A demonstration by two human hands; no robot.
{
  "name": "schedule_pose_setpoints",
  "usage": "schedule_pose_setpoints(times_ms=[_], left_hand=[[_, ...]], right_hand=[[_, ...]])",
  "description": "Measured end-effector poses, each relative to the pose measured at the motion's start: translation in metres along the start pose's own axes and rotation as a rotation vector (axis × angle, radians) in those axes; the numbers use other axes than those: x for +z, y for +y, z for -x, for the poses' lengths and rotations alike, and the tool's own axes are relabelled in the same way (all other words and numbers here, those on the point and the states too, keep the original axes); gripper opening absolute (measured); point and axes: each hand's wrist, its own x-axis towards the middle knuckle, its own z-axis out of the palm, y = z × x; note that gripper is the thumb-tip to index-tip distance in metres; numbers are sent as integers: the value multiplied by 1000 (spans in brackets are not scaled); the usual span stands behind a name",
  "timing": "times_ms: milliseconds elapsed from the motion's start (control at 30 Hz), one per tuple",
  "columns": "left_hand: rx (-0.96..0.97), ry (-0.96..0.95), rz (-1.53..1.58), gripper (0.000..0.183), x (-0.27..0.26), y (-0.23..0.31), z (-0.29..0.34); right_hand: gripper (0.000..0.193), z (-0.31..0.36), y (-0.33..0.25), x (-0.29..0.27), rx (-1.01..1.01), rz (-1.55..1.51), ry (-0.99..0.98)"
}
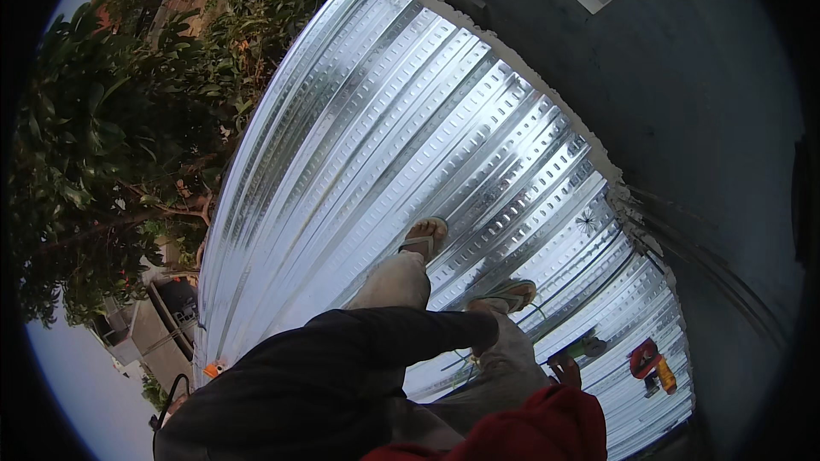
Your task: The person cuts a corrugated metal roofing sheet using a handheld angle grinder while standing on the roof.
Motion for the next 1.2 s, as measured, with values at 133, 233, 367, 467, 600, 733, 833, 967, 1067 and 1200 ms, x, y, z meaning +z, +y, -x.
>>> schedule_pose_setpoints(times_ms=[133,233,367,467,600,733,833,967,1067,1200], left_hand=[[-283,25,7,25,42,0,69],[-241,-16,-48,20,10,45,159],[-118,544,-270,14,26,84,278],[-310,723,-59,17,-1,171,396],[-502,579,125,29,10,307,516],[-504,235,905,27,61,408,559],[-556,425,967,25,87,467,554],[-550,668,978,23,137,484,528],[-308,1069,1006,26,186,484,526],[-41,1330,1181,26,230,471,529]], right_hand=[[45,110,-26,62,-425,516,-49],[49,221,-41,114,-735,1027,-101],[50,305,-61,146,-1191,1567,-503],[50,334,-83,144,-1435,1752,-664],[42,356,-140,112,-637,1477,-630],[35,263,-215,39,-937,1754,-661],[37,278,-277,55,-733,1842,-490],[38,293,-336,106,-865,2072,-499],[40,305,-352,168,-995,2200,-573],[42,330,-340,270,-1473,2395,-998]])
